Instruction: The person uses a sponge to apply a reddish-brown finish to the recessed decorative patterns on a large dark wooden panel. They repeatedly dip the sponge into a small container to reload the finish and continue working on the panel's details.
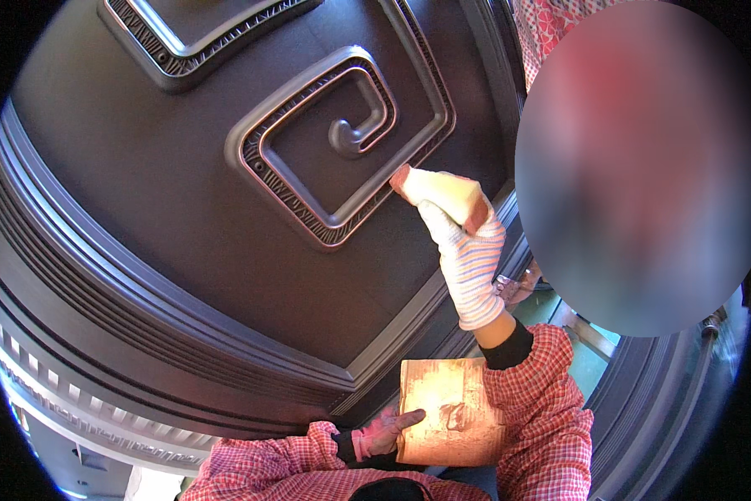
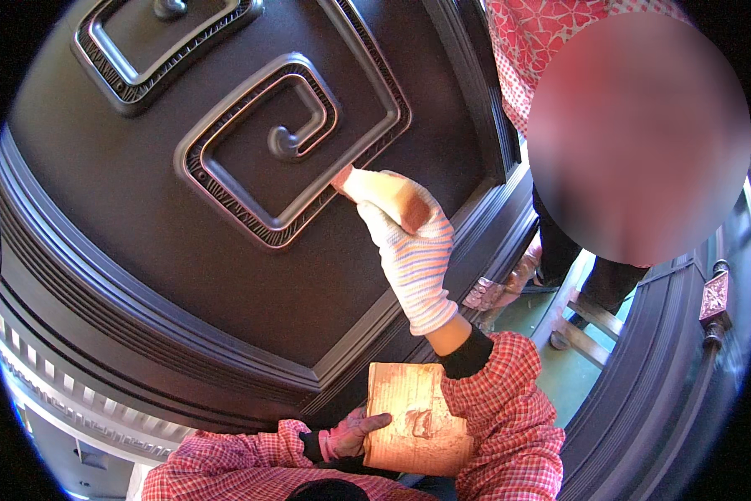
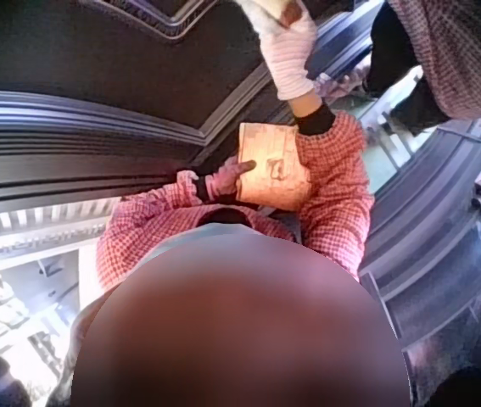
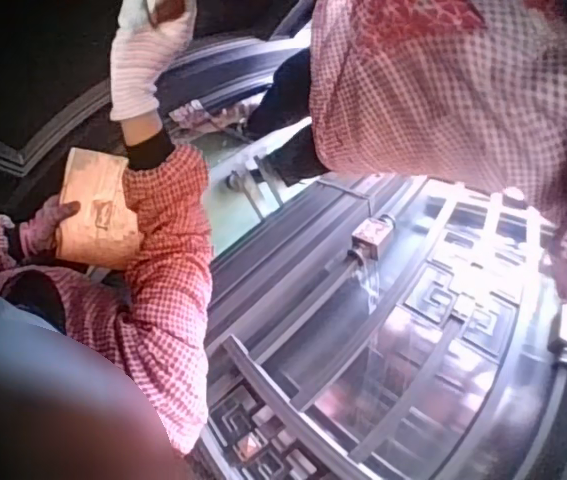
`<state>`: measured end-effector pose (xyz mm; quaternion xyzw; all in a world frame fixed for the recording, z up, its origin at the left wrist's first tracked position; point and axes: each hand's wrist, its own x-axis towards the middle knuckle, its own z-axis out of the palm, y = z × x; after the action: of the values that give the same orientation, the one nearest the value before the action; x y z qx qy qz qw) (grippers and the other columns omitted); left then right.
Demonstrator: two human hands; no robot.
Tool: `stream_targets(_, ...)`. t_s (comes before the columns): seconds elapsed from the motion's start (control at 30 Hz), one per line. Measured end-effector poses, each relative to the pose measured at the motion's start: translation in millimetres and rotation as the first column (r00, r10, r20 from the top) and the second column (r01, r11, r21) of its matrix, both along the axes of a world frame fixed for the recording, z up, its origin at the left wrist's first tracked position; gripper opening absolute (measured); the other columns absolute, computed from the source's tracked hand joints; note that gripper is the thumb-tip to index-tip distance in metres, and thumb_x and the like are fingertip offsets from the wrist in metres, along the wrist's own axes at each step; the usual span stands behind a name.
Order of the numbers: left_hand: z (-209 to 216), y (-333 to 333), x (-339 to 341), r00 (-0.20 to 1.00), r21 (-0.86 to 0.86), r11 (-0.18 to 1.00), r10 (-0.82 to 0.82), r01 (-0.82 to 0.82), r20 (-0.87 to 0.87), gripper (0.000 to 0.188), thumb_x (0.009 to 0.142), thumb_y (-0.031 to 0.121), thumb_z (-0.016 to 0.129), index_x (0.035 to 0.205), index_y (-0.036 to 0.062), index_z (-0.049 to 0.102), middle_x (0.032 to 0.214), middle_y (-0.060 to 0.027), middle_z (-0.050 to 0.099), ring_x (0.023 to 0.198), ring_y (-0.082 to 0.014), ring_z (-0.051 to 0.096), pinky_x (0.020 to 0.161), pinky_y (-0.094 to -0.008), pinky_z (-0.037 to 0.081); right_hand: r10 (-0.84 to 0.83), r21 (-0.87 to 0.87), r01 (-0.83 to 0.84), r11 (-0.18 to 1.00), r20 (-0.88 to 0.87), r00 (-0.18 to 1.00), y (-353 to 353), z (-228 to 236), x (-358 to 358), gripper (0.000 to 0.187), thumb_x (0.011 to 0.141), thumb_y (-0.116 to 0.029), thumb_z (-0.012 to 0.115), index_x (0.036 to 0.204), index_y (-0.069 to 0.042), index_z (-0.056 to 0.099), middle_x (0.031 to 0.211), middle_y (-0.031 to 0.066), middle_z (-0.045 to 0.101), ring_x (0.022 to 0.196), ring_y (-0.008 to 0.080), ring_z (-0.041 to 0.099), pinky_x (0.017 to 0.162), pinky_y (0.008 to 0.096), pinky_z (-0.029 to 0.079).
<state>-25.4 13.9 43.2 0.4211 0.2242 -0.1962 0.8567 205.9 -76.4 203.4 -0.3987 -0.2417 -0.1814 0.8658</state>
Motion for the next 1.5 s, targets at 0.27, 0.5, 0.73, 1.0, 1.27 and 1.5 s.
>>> stream_targets(0.27,10.9,-1.2,5.7,0.999,-0.022,0.999,-0.042,0.043,0.026,0.057,0.085,0.017,0.063,0.133,0.0005,0.037,0.126,-0.0134,0.052,0.111,-0.0260,0.055,0.096,-0.0406,0.044,0.235,-0.014,-0.235,0.972,0.020,0.972,12.5,-25.6,-23.9,0.042,0.071,0.002,0.074,0.108,-0.006,0.057,0.103,0.0078,0.064,0.090,0.0133,0.062,0.078,0.0272,0.052)
stream_targets(0.5,3.1,8.8,2.2,1.000,0.103,0.994,-0.024,0.022,0.019,0.052,0.085,0.019,0.062,0.129,0.0003,0.042,0.122,-0.0123,0.054,0.109,-0.0257,0.056,0.095,-0.0414,0.045,0.049,-0.322,-0.057,0.945,-0.033,0.998,-65.5,-14.5,-45.0,0.035,0.071,-0.004,0.076,0.103,-0.002,0.061,0.099,0.0070,0.066,0.091,0.0145,0.064,0.083,0.0287,0.051)
stream_targets(0.73,21.6,-11.0,11.5,0.991,-0.049,0.999,0.019,-0.012,0.133,0.054,0.085,0.016,0.063,0.131,0.0011,0.038,0.123,-0.0133,0.053,0.108,-0.0259,0.057,0.092,-0.0400,0.047,-0.238,-0.797,0.152,0.584,0.012,0.971,-154.1,-51.5,-90.1,0.040,0.068,-0.020,0.080,0.101,-0.005,0.063,0.088,0.0076,0.067,0.080,0.0193,0.066,0.072,0.0302,0.052)
stream_targets(1.0,53.6,-19.8,22.9,0.980,-0.082,0.997,0.015,0.001,0.201,0.054,0.086,0.018,0.063,0.130,0.0018,0.037,0.121,-0.0134,0.053,0.107,-0.0255,0.057,0.091,-0.0389,0.049,-0.091,-0.984,0.011,0.178,-0.006,0.996,-165.2,-41.1,-135.5,0.034,0.063,-0.023,0.078,0.093,-0.009,0.067,0.088,0.0077,0.063,0.087,0.0253,0.060,0.088,0.0350,0.042)
stream_targets(1.27,59.2,-17.3,15.7,0.982,0.003,1.000,0.005,-0.006,0.191,0.051,0.086,0.018,0.061,0.128,-0.0005,0.038,0.120,-0.0136,0.054,0.104,-0.0256,0.059,0.089,-0.0385,0.050,-0.091,-0.983,0.182,-0.026,0.184,0.979,-155.4,-48.3,-143.4,0.036,0.063,-0.024,0.076,0.097,-0.014,0.067,0.095,0.0051,0.065,0.088,0.0261,0.057,0.090,0.0369,0.038)
stream_targets(1.5,50.9,-15.8,12.3,0.983,-0.020,0.998,0.067,-0.065,0.171,0.045,0.086,0.016,0.061,0.123,-0.0028,0.044,0.115,-0.0134,0.057,0.100,-0.0238,0.060,0.086,-0.0369,0.051,0.000,-0.983,0.179,-0.041,0.180,0.984,-159.2,-53.2,-133.3,0.036,0.060,-0.024,0.075,0.095,-0.016,0.068,0.095,0.0049,0.063,0.098,0.0262,0.052,0.090,0.0385,0.037)
